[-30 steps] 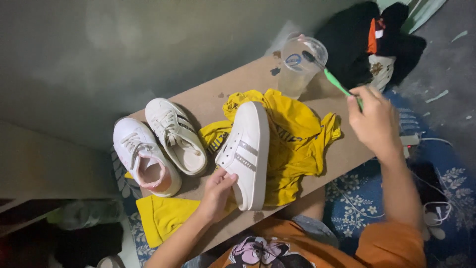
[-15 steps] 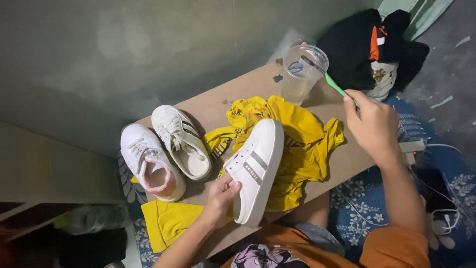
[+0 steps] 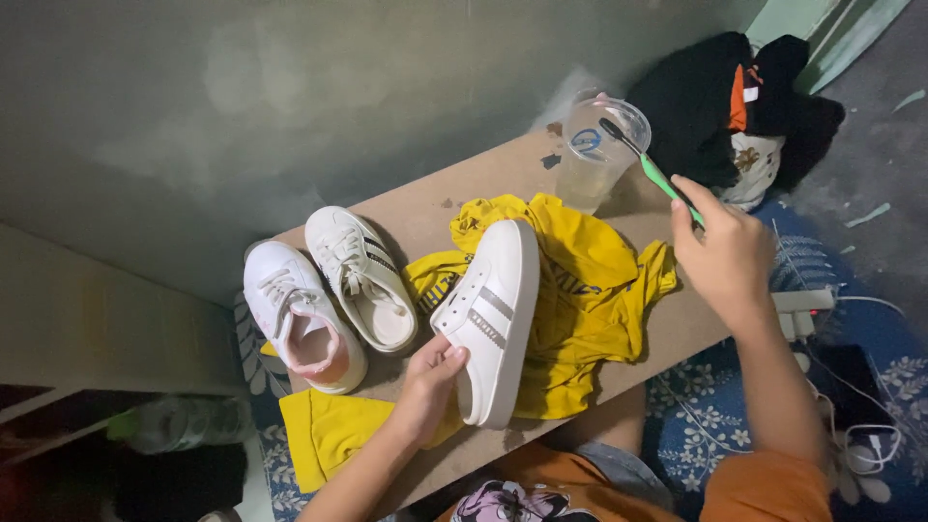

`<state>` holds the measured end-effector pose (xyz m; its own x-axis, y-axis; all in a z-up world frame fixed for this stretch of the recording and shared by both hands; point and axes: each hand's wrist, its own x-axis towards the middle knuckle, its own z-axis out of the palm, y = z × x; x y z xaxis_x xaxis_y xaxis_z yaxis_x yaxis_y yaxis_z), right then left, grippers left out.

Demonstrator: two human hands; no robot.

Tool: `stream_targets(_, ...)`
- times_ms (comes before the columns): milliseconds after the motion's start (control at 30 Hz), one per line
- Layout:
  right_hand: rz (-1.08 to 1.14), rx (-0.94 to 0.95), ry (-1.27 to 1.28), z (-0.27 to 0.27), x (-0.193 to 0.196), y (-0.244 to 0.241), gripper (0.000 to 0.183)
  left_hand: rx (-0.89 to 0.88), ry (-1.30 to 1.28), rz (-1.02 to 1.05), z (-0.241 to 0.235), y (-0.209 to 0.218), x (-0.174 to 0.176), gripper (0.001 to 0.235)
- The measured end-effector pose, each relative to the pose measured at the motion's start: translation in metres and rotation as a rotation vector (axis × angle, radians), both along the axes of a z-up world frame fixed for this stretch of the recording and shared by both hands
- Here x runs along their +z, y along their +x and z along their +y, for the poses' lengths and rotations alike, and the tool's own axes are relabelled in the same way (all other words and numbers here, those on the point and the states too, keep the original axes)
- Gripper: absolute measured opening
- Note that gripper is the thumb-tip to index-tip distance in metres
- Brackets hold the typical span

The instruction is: The person cleans a white sneaker using a green toothbrush and water from a plastic cup. They scrub the sole and sides of the shoe, repeatedly dipping the brush into the water to wet it.

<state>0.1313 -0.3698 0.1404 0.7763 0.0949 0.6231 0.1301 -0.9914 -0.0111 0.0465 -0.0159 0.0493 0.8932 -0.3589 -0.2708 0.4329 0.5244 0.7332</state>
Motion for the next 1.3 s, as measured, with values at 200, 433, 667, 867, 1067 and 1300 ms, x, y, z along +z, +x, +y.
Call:
stream_targets(200,0.064,0.010,0.012,-0.003,-0.001,-0.001,0.027,0.028,0.045,-0.007,0.001,0.000,-0.002,0.046)
stream_targets(433,0.089,-0.041,0.032,-0.009,-0.008,-0.002,0.025,0.068,-0.018,0.085,-0.001,0.000,-0.002,0.054)
stream_targets(667,0.067,0.196,0.154,-0.013,-0.029,-0.010,0.020,0.099,0.076,0.041,0.000,0.002,-0.011,0.044)
stream_targets(867,0.131,0.460,0.338,-0.002,-0.047,-0.040,0.023,0.110,-0.022,0.136,-0.004,0.000,-0.002,0.046)
stream_targets(1067,0.340,0.506,0.481,0.006,-0.066,-0.065,0.013,0.212,0.185,0.017,-0.011,-0.001,-0.008,0.039)
stream_targets(1300,0.398,0.644,0.561,0.010,-0.098,-0.079,0.009,0.221,0.189,0.029,-0.012,-0.002,-0.016,0.041)
